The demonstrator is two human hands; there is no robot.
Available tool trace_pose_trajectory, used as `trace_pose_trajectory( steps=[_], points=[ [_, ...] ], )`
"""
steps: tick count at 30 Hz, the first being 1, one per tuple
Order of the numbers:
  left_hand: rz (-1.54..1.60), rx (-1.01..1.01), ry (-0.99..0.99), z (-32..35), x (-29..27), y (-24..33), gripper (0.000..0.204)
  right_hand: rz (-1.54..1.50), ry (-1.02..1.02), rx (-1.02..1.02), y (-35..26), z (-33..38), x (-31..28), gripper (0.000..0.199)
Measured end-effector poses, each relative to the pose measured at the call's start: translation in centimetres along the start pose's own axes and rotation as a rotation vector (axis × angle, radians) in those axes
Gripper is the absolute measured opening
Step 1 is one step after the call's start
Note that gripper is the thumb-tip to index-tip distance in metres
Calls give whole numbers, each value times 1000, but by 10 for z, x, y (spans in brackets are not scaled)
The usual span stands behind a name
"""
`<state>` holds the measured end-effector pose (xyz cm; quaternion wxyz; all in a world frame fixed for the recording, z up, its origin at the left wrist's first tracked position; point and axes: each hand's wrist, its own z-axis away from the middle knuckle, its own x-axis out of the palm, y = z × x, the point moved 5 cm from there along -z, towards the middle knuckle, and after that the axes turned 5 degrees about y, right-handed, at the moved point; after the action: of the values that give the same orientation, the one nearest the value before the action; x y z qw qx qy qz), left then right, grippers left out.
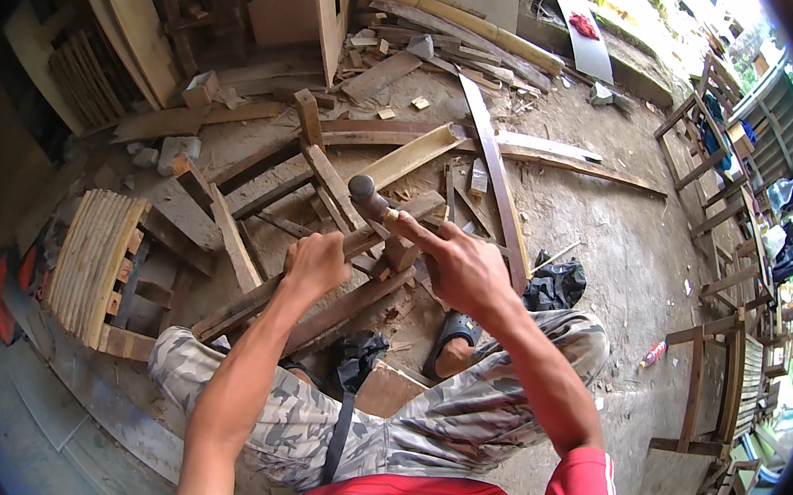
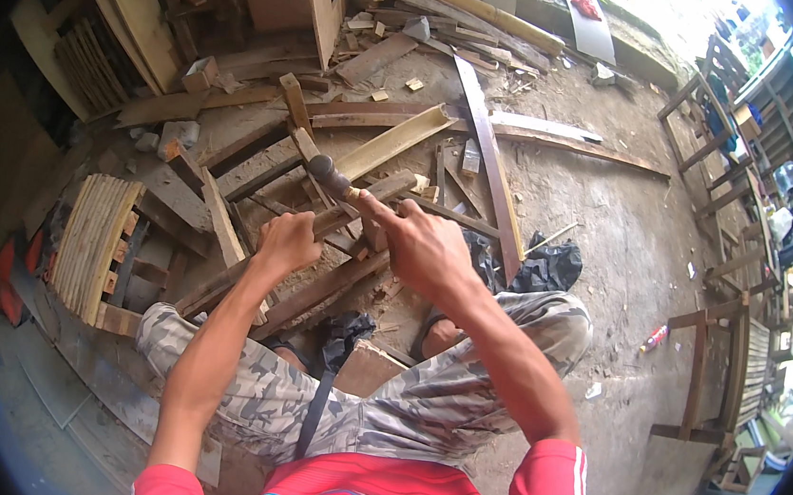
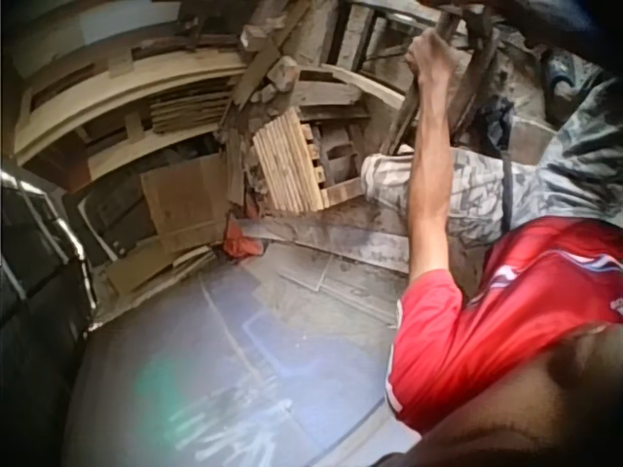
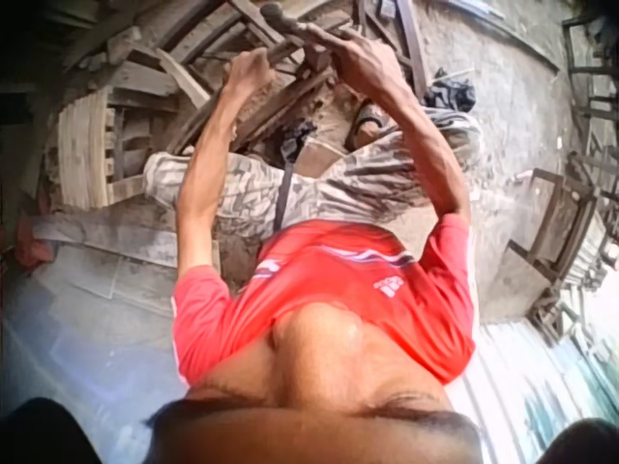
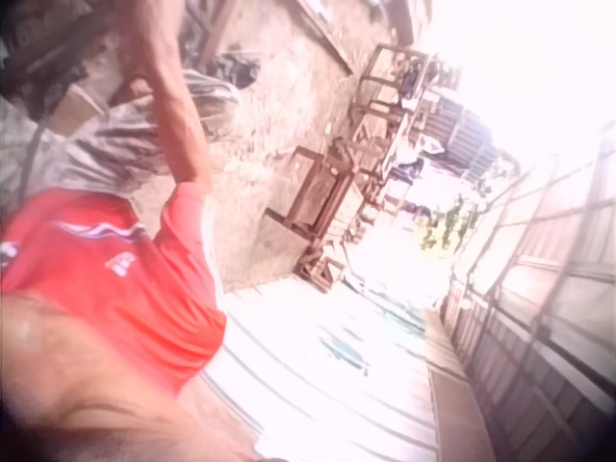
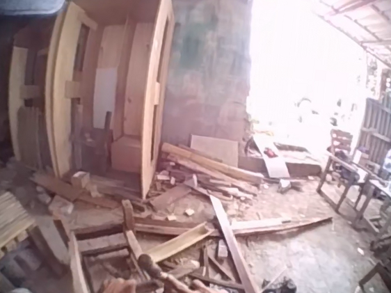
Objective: The person sits on the floor and uses a hammer to strike and pry apart a wooden chair frame. They repeatedly hit joints and pull apart pieces, separating parts of the frame.
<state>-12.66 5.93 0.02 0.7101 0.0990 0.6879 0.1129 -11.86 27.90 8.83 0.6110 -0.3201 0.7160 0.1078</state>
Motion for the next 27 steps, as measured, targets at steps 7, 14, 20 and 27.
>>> trace_pose_trajectory(
  steps=[7,14,20,27],
  points=[
    [34,-25,-90,11,0,11,35,-25,-67,-90,-11,-22,-29,74],
    [71,-17,-73,17,-11,16,46,-140,58,86,-11,0,-29,67],
    [54,-31,36,29,-13,25,66,-755,149,439,26,23,-25,66],
    [82,193,287,36,-4,15,56,-1379,123,779,38,68,1,64]
  ],
)
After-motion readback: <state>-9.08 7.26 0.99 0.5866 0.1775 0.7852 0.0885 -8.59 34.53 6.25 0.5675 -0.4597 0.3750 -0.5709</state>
